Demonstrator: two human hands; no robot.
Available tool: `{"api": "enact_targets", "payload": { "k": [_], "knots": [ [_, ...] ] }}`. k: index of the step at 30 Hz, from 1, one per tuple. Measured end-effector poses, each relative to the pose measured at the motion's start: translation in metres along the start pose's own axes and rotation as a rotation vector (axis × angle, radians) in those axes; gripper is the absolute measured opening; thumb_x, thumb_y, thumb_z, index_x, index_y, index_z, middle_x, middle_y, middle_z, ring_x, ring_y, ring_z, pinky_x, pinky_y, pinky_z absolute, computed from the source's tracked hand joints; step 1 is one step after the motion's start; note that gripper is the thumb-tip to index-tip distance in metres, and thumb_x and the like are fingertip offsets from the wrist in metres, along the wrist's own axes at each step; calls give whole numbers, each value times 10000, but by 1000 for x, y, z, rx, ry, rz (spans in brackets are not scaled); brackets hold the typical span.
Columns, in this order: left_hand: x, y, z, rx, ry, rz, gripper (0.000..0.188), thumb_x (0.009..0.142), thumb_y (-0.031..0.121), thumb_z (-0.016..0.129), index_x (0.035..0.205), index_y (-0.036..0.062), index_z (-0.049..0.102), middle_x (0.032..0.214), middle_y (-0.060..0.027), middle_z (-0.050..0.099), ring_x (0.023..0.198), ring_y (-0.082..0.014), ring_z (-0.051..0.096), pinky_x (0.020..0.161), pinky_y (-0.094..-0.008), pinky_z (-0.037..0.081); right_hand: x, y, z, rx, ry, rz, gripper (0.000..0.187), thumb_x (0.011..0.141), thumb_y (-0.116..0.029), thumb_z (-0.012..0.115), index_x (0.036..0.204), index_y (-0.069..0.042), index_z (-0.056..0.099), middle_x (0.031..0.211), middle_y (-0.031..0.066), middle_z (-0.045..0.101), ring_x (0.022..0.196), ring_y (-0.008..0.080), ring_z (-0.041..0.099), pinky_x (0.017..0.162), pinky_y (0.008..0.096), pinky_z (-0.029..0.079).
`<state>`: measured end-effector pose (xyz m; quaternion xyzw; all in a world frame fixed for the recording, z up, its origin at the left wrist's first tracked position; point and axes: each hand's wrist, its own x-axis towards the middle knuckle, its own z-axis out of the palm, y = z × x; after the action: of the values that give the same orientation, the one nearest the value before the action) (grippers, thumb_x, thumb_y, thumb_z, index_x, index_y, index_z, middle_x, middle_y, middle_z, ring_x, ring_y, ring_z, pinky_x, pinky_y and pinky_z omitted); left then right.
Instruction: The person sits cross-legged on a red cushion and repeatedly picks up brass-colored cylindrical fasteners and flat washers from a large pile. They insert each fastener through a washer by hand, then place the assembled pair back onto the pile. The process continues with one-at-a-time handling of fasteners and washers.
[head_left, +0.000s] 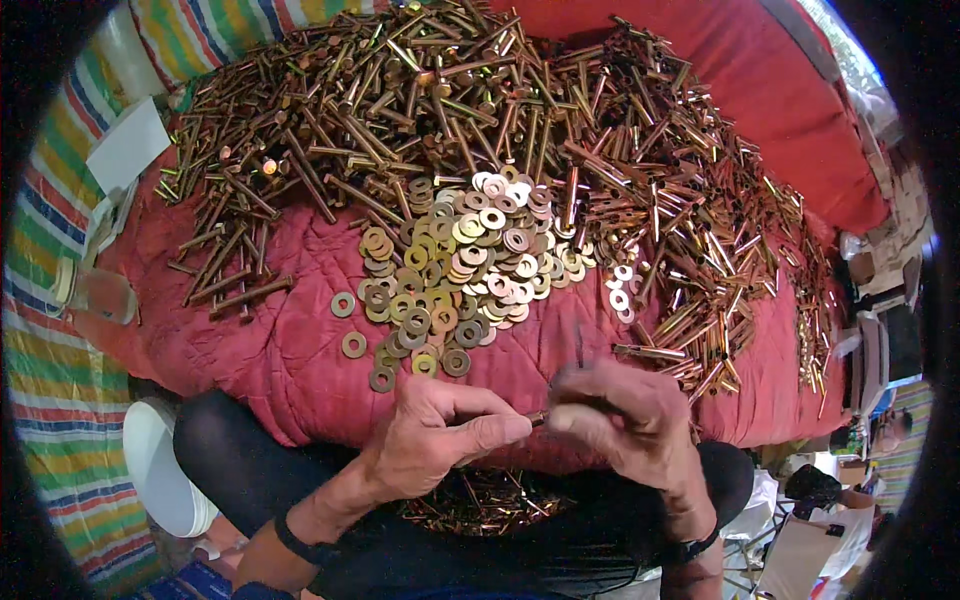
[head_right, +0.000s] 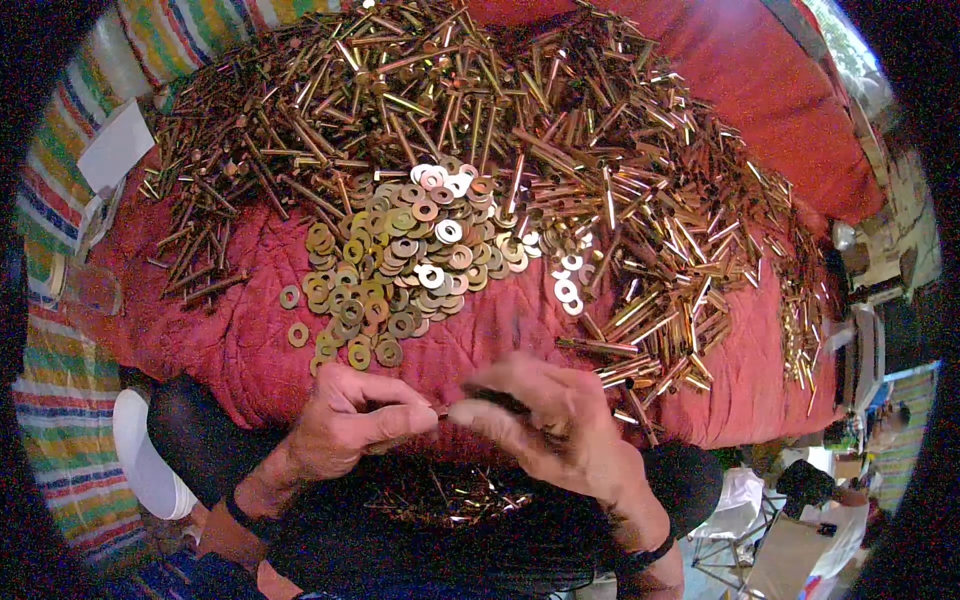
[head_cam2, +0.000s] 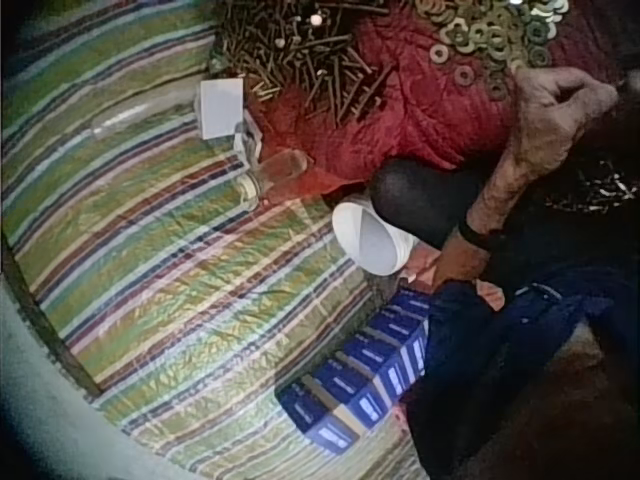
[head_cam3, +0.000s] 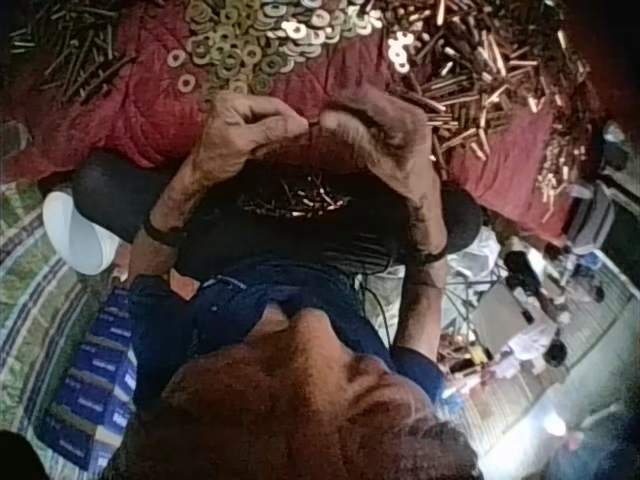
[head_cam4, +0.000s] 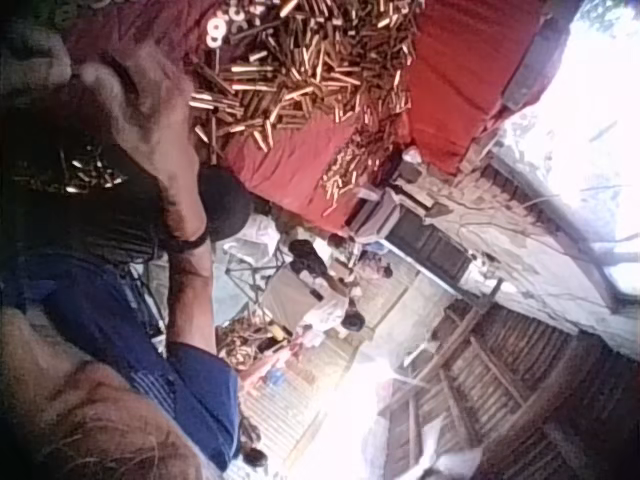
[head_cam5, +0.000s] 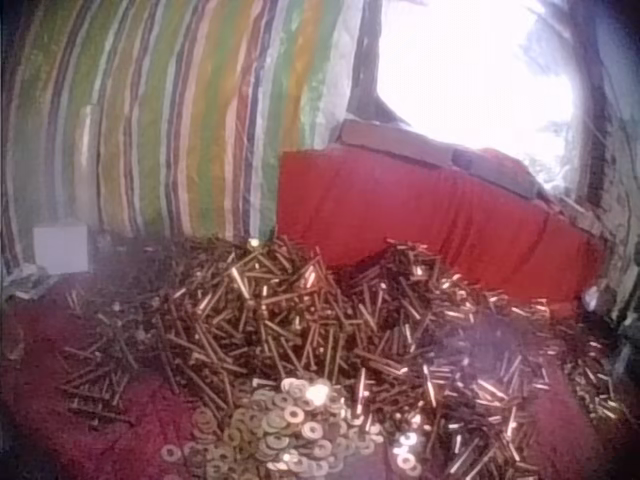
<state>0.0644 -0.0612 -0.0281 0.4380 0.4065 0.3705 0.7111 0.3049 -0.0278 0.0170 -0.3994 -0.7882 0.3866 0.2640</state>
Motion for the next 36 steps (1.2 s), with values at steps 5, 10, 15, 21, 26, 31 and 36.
{"api": "enact_targets", "payload": {
  "k": [5, 10, 15, 21, 26, 31, 36],
  "knots": [
    [1, -2, -4, -68, -26, -41, 215, 1003, 186, 726, 988, -21, 780, 684, 21, 616, 544, -39, 466, 493, -229, 313, -1, 4, 4, -5, 21, -64, 277, 837, -115, 853, 1060, -23, 719, 888, 81, 719, 750, 211, 711, 643, 317, 530],
    [2, -4, -6, -173, -43, -118, 220, 995, 187, 735, 974, -28, 776, 669, 15, 611, 547, -47, 476, 496, -236, 323, 0, 15, 10, 10, -28, -87, 273, 865, -120, 850, 1064, -7, 701, 821, 98, 641, 728, 250, 676, 617, 340, 514],
    [2, 3, -4, -59, -27, -135, 215, 997, 182, 734, 974, -27, 776, 687, 15, 623, 562, -41, 485, 506, -231, 332, 0, 8, 12, 21, 47, -77, 147, 876, -88, 838, 922, -3, 726, 736, 73, 588, 676, 202, 604, 564, 335, 432],
    [-1, 22, 0, 561, -118, 226, 142, 959, 136, 726, 966, 1, 774, 826, -76, 721, 746, -203, 685, 675, -334, 525, -2, 5, -27, 7, 195, 185, 66, 869, -36, 795, 914, 5, 769, 926, 77, 724, 811, 158, 696, 695, 302, 531],
    [-6, 40, -54, 1177, 475, 599, 172, 821, -24, 696, 985, -1, 741, 1004, -162, 741, 952, -339, 734, 857, -404, 575, 23, 62, -67, -737, 416, 0, 171, 851, -10, 780, 1021, -29, 783, 1038, 106, 735, 912, 262, 737, 781, 361, 582],
    [-7, 34, -119, 1510, 907, 495, 322, 739, -95, 613, 1020, 16, 721, 1062, -172, 711, 1007, -389, 697, 907, -445, 553, 37, 104, -74, -912, 276, -56, 276, 742, -48, 777, 1010, -101, 820, 1024, 73, 723, 997, 298, 689, 843, 398, 565],
    [5, 19, -132, 1568, 901, 354, 358, 726, -85, 592, 1054, 3, 707, 1132, -194, 704, 1062, -425, 673, 966, -476, 534, 39, 112, -75, -995, 299, -115, 267, 765, -88, 746, 1007, -155, 835, 986, 68, 693, 962, 312, 667, 811, 424, 553]
  ]
}}
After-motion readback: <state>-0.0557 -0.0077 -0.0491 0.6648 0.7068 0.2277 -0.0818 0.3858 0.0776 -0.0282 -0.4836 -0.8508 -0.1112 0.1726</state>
